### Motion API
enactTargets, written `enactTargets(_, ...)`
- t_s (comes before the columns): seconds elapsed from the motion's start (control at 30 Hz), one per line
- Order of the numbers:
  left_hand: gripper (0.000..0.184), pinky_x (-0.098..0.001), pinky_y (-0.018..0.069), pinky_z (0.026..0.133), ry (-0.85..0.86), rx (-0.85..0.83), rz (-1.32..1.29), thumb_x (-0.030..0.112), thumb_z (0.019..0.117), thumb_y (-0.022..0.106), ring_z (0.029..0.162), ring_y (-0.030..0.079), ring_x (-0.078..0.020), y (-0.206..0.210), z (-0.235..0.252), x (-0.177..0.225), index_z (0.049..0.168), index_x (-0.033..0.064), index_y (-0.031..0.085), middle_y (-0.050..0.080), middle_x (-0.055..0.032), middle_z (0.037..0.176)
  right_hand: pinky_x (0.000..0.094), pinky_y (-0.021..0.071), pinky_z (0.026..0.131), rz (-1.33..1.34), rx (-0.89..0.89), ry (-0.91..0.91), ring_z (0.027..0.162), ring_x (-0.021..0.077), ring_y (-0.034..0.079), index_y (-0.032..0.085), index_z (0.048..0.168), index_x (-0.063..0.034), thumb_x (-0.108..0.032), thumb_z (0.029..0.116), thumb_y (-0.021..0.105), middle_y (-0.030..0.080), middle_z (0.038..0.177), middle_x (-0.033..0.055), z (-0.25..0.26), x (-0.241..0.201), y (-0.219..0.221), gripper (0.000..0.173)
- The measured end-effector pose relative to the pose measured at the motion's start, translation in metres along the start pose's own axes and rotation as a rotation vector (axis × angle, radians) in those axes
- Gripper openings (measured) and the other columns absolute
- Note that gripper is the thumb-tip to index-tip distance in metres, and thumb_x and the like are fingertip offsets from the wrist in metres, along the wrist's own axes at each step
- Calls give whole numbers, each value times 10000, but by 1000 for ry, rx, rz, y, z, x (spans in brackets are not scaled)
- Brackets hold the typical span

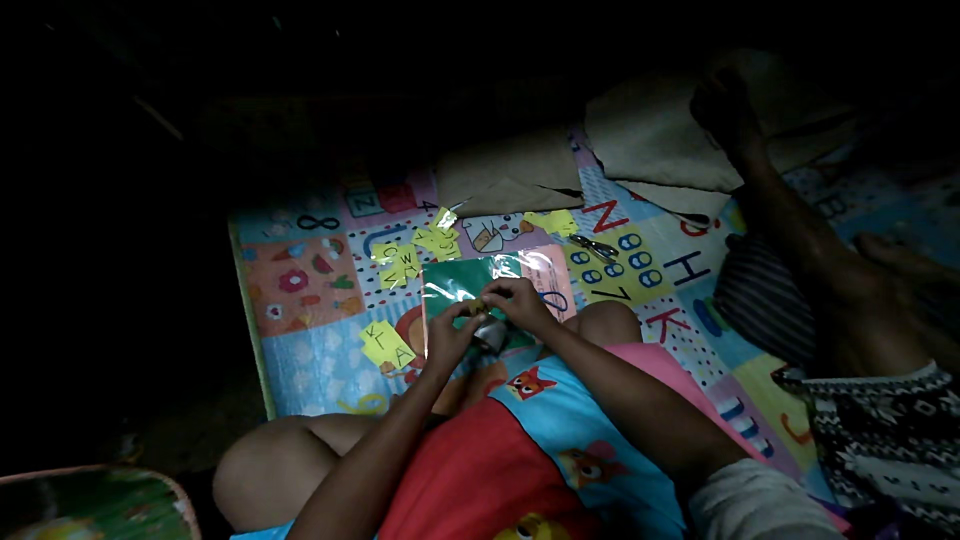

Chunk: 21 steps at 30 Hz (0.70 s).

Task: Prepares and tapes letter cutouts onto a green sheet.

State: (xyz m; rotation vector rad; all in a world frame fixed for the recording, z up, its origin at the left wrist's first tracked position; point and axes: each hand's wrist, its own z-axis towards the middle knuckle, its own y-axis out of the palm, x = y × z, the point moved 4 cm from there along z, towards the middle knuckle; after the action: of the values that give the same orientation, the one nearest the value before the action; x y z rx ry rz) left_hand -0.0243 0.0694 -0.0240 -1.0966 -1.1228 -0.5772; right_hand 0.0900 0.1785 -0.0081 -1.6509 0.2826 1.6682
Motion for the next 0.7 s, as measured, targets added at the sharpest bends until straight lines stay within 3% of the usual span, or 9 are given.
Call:
enactTargets(0.13, 216, -438, 521, 945, -84, -21, 14, 46, 1016, 583, 976, 677, -289, 5, 1, 0, 1041, -142, 686, 697, -252, 1024, 320, 558, 751, 22, 19, -11, 821, 165, 666, 719, 1028, 74, -9, 951, 671, 719, 974, 157, 2, -2, 1, 124)
enactTargets(0.2, 209, -369, 521, 859, -155, -27, -68, 55, 1031, 562, 884, 624, -202, 6, 4, -7, 1021, -136, 648, 649, -204, 983, 399, 566, 831, -21, 46, 36, 949, 261, 684, 678, 1164, 86, -58, 958, 685, 706, 1105, 209, 7, 1, -8, 251)
enactTargets(0.23, 211, -354, 524, 849, -217, -32, -133, 62, 1043, 543, 882, 618, -177, 5, 5, -11, 1069, -127, 633, 641, -195, 1016, 431, 563, 870, -91, 61, 86, 994, 301, 684, 653, 1219, 91, -92, 967, 684, 696, 1142, 232, 10, 8, -15, 313)
enactTargets(0.33, 263, -398, 536, 909, -374, -35, -288, 109, 1083, 475, 983, 635, -207, -2, 11, -25, 1194, -95, 598, 629, -208, 1127, 603, 454, 1051, -493, -123, 485, 1237, 453, 582, 637, 1264, 87, -185, 982, 692, 616, 1294, 304, 12, 44, -39, 396)
enactTargets(0.4, 286, -424, 541, 927, -407, -50, -324, 123, 1094, 451, 1024, 647, -234, -9, 15, -28, 1243, -87, 575, 623, -218, 1176, 672, 434, 1028, -703, -280, 729, 1310, 514, 493, 622, 1255, 96, -159, 950, 710, 538, 1373, 337, 1, 71, -42, 407)
enactTargets(0.47, 283, -401, 558, 908, -406, -78, -360, 122, 1099, 434, 1005, 666, -213, -14, 19, -31, 1253, -68, 575, 636, -191, 1183, 669, 436, 1017, -783, -344, 855, 1341, 526, 457, 600, 1285, 101, -144, 946, 695, 497, 1418, 345, -10, 88, -41, 429)
enactTargets(0.57, 283, -360, 578, 868, -396, -138, -454, 91, 1106, 374, 971, 688, -178, -19, 21, -31, 1258, -48, 568, 652, -149, 1225, 635, 445, 1032, -794, -288, 902, 1353, 507, 456, 584, 1323, 99, -144, 977, 661, 438, 1479, 341, -14, 96, -38, 430)
enactTargets(0.7, 256, -369, 610, 826, -425, -168, -498, 100, 1113, 360, 908, 715, -196, -25, 17, -32, 1208, -52, 543, 663, -156, 1141, 585, 458, 1045, -808, -189, 905, 1334, 473, 501, 525, 1359, 114, -131, 1011, 612, 471, 1462, 316, -15, 97, -31, 434)
